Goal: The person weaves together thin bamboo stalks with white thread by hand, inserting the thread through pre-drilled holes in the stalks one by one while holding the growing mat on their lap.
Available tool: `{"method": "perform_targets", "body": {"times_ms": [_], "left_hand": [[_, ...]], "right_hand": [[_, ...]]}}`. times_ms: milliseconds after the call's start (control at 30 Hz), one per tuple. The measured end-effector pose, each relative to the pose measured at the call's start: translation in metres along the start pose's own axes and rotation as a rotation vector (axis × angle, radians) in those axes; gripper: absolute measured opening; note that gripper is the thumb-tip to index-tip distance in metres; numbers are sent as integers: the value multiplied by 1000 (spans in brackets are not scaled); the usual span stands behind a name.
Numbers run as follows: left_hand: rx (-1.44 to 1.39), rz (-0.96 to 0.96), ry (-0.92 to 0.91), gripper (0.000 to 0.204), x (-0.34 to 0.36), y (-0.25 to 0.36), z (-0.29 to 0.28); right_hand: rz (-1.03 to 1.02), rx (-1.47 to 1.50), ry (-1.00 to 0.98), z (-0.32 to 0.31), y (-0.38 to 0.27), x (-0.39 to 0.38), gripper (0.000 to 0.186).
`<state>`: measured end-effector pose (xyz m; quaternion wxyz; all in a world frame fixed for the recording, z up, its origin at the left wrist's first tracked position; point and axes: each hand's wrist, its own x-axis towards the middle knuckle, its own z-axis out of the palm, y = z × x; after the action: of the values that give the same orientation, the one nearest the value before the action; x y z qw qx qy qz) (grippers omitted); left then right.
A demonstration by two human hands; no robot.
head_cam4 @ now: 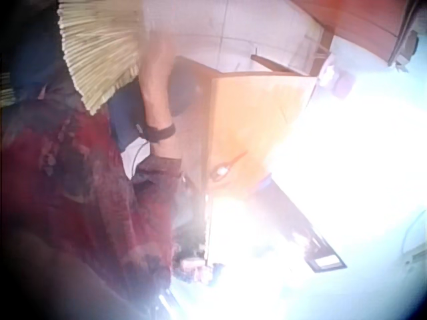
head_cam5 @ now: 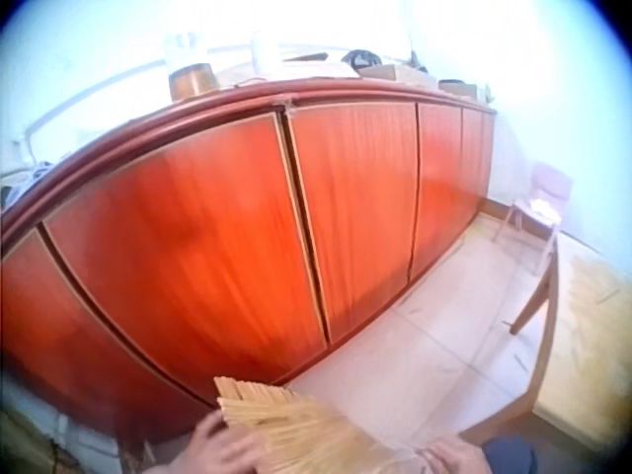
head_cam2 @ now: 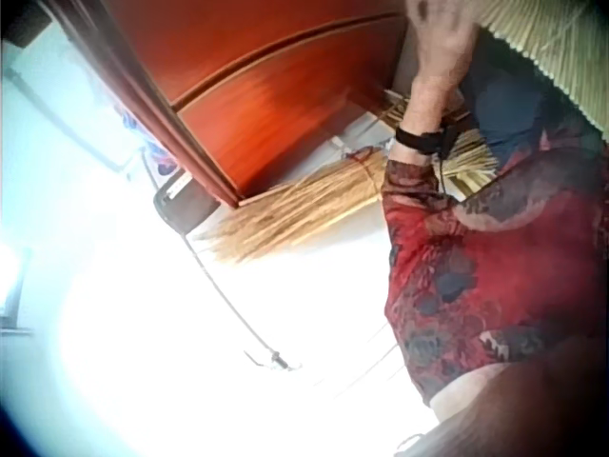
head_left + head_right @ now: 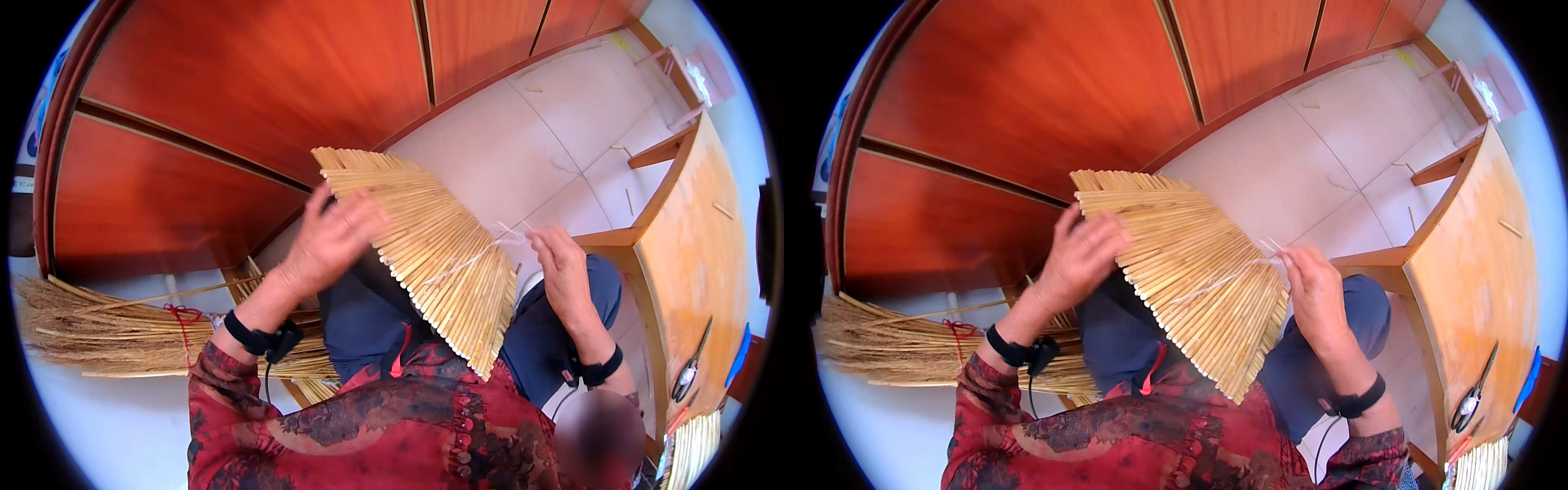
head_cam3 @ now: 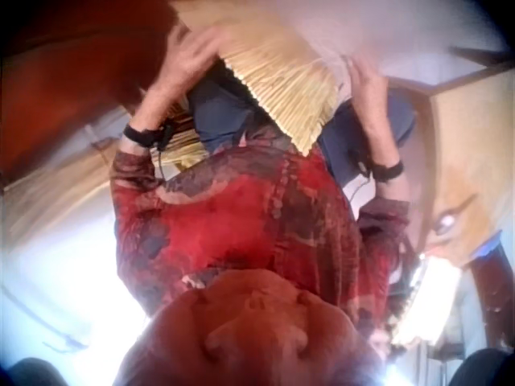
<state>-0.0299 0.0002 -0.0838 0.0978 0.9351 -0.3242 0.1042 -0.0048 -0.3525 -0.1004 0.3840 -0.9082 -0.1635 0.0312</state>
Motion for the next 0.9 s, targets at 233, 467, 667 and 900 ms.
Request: {"method": "perform_targets", "body": {"times_ms": [233, 467, 667, 900], "left_hand": [[-138, -169, -56, 56, 8, -22, 4], [-128, -65, -31, 49, 12, -25, 3], [-99, 75, 3, 42, 11, -33, 10], [-92, 106, -82, 42, 5, -38, 5]], "right_hand": [[25, 190, -40, 10, -15, -40, 14], [-138, 360, -160, 51, -63, -36, 18], [-557, 304, -267, 81, -80, -24, 18], [-508, 268, -282, 87, -71, -27, 16]]}}
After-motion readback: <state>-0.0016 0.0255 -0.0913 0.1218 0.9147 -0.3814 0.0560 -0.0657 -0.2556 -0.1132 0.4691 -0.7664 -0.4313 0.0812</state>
